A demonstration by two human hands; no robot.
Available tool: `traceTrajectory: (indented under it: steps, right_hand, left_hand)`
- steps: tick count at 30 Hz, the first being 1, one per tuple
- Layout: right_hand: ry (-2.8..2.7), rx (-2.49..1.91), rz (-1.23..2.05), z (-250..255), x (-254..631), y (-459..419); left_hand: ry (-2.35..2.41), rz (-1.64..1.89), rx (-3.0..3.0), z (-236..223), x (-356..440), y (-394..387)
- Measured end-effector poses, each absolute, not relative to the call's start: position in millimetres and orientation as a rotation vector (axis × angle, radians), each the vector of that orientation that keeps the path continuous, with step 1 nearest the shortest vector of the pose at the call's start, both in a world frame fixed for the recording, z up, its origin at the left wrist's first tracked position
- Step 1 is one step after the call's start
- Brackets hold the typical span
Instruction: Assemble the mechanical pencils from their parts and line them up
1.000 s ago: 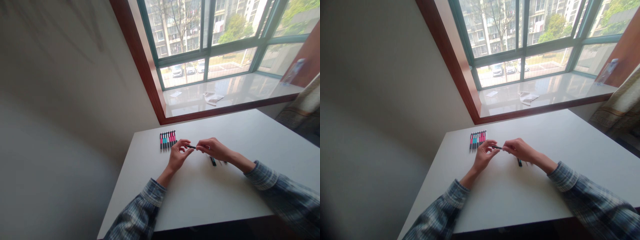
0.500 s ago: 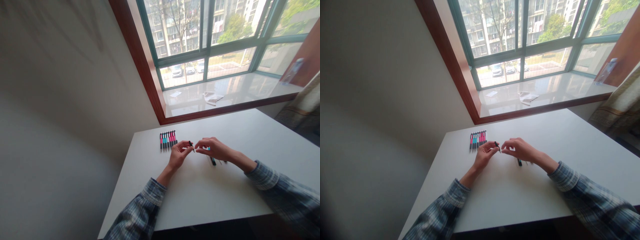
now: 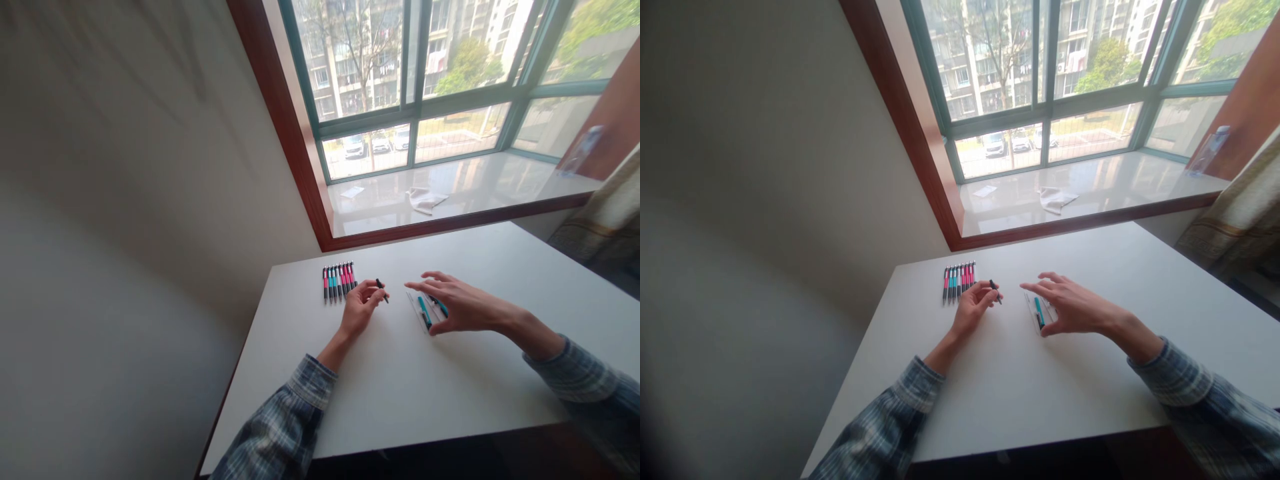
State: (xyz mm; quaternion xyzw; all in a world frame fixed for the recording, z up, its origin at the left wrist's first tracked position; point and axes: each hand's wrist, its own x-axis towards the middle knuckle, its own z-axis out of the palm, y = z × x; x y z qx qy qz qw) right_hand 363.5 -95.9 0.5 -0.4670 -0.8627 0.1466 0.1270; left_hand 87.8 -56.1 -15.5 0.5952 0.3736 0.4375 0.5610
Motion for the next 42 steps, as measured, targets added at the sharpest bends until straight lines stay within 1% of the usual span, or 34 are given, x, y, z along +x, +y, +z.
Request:
traceTrajectory:
  steps: [7, 12, 16, 23, 37, 42]
  right_hand:
    - [-2.526, -1.367, 0.369, -2.5, 363.2, -103.6]
    - [-2.415, -1.195, 0.153, 14.4, 340.4, -104.4]
    - [-2.347, -1.043, 0.085, 24.7, 309.6, -106.1]
    - [-2.32, -0.972, 0.034, 19.6, 294.2, -104.6]
    - [-2.36, -0.987, -0.024, 15.7, 292.3, -104.7]
    - [-2.358, -0.975, 0.009, 17.8, 297.6, -102.3]
  left_hand:
    - [0.901, 1.03, 1.41, -16.6, 86.1, -56.1]
    - [0.901, 1.038, 1.409, -20.5, 84.4, -54.5]
    - [0.889, 1.057, 1.404, -16.5, 85.2, -54.6]
    - [0.863, 1.051, 1.419, -3.3, 87.0, -59.2]
    - [0.776, 1.019, 1.349, 1.5, 87.0, -59.5]
    - [0.799, 1.001, 1.345, -2.7, 84.6, -56.7]
